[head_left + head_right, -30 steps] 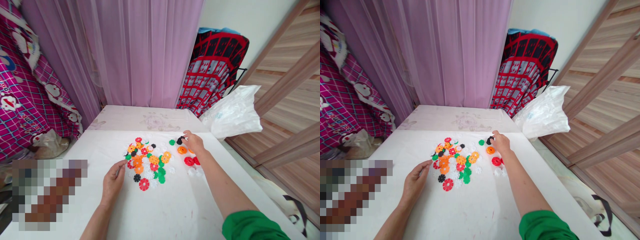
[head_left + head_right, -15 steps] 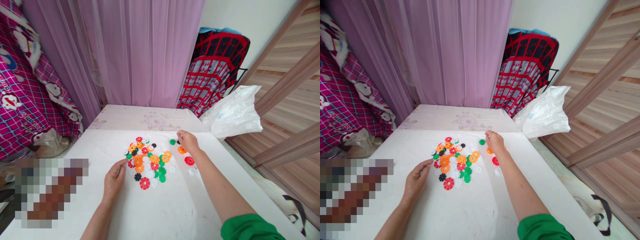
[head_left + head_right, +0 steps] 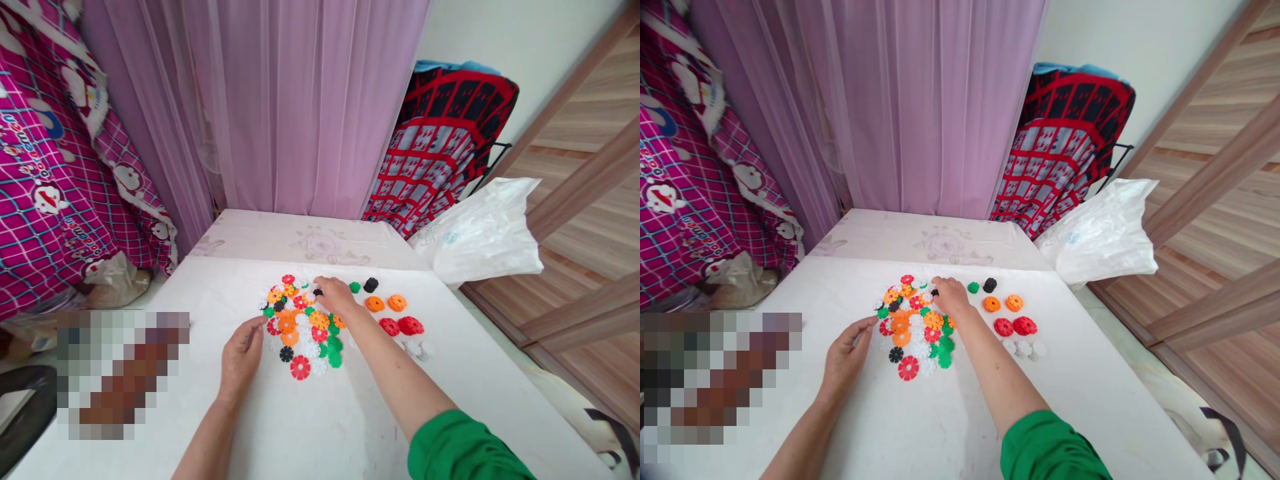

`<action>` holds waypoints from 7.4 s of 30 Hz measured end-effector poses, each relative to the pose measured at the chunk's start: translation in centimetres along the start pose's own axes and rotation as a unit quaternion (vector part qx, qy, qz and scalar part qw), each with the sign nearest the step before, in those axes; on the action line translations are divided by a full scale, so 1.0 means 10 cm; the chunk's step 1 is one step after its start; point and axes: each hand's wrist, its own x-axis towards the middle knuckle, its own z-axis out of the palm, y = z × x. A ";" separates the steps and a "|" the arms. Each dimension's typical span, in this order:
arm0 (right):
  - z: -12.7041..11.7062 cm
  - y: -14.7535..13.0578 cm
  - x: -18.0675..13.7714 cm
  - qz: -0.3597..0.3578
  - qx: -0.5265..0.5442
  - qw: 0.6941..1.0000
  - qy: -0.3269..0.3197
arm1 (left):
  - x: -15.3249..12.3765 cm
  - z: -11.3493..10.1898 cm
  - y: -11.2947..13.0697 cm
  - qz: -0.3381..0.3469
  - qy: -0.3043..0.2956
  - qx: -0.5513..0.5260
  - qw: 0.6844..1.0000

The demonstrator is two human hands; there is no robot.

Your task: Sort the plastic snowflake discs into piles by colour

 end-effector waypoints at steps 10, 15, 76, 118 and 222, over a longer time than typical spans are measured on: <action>-0.09 0.05 -0.18 0.033 -0.004 0.998 0.057 | 0.00 -0.01 0.03 -0.003 0.001 -0.002 1.000; -0.32 0.59 -0.32 0.105 0.017 0.988 0.111 | 0.01 -0.02 0.04 -0.012 -0.003 0.005 1.000; 0.48 -0.04 -1.04 0.008 0.148 0.969 0.196 | 0.54 0.08 -0.03 0.085 -0.100 0.208 0.969; 0.72 -0.09 -1.37 -0.016 0.058 0.949 0.310 | -0.02 -0.24 -0.02 0.092 -0.024 0.298 0.950; 0.08 -0.26 -0.51 -0.011 -0.036 0.999 0.025 | 0.10 -0.29 -0.24 0.069 -0.033 0.210 0.975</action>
